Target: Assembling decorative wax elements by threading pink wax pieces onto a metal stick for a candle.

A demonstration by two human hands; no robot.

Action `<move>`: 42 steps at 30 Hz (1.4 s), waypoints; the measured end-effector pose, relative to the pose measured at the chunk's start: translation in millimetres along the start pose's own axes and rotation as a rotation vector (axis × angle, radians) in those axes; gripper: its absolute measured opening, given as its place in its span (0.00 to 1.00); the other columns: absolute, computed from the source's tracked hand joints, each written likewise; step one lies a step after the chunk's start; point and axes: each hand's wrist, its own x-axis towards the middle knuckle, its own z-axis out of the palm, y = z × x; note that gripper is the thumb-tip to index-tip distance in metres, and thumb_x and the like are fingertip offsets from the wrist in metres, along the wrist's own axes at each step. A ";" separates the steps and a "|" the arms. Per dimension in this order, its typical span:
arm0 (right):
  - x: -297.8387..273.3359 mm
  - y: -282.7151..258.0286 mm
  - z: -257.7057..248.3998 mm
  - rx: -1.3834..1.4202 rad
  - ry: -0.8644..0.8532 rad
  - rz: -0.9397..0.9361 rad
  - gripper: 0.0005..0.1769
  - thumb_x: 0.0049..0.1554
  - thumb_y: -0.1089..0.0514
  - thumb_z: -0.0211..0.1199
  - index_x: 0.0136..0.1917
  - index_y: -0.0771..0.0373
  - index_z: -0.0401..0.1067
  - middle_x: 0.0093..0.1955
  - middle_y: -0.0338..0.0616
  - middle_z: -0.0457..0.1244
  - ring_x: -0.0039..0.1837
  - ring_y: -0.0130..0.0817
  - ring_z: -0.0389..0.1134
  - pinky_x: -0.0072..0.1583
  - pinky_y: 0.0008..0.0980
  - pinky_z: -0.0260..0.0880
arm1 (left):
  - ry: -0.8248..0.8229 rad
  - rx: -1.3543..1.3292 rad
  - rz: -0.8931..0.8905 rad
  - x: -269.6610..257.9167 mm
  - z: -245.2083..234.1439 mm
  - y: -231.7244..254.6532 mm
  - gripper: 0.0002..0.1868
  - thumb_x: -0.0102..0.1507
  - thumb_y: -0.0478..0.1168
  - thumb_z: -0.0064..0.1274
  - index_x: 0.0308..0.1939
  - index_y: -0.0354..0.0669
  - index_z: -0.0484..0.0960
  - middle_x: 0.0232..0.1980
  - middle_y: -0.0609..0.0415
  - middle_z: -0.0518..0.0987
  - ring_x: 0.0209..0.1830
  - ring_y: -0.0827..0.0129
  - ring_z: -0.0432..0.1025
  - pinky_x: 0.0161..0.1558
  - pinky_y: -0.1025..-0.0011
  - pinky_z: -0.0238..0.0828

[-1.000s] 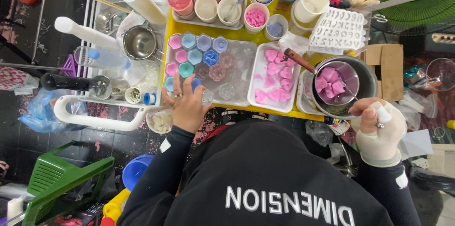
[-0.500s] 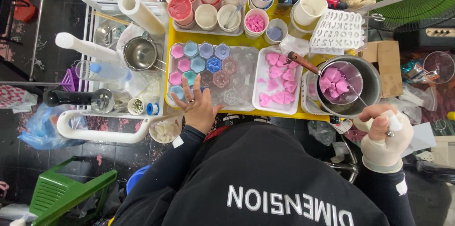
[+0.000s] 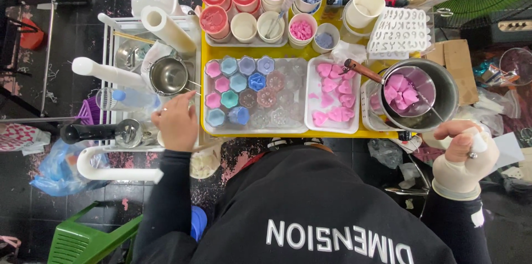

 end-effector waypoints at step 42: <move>0.8 -12.5 12.0 -0.008 0.058 0.079 0.42 0.78 0.29 0.45 0.42 0.70 0.70 0.40 0.43 0.65 0.44 0.30 0.65 0.47 0.24 0.58 | -0.205 -0.502 0.111 40.2 27.2 -27.7 0.30 0.55 0.44 0.71 0.58 0.43 0.74 0.58 0.52 0.80 0.61 0.65 0.72 0.64 0.59 0.61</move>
